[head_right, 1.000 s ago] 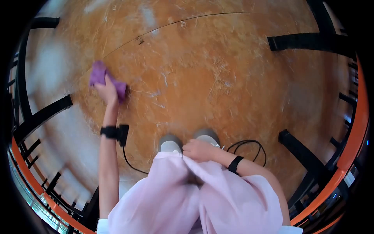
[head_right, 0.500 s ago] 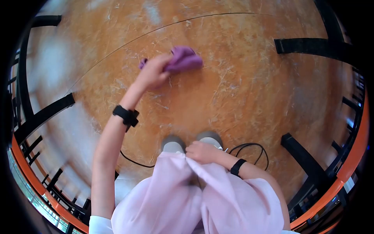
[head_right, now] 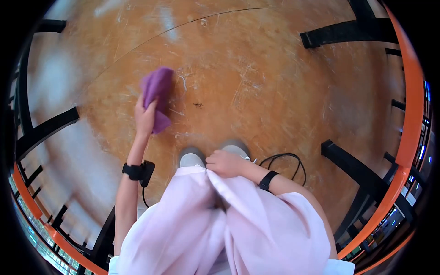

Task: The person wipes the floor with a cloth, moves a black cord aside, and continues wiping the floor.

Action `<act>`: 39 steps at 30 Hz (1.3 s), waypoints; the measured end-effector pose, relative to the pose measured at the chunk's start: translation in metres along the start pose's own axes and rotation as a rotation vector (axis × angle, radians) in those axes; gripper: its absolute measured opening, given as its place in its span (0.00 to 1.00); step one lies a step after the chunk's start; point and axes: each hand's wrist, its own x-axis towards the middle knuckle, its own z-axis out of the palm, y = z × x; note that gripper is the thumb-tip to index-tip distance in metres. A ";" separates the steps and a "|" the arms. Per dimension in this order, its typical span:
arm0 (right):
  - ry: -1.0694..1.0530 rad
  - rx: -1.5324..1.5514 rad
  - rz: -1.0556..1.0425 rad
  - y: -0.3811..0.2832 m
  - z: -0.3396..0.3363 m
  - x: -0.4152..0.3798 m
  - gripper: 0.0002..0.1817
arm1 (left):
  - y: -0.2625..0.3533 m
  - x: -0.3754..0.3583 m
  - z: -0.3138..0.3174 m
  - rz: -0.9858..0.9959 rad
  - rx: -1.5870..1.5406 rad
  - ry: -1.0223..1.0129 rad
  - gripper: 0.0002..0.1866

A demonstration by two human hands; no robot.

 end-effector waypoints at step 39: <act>-0.031 -0.041 0.018 -0.001 0.000 0.000 0.05 | -0.021 -0.034 0.021 0.075 0.110 0.264 0.13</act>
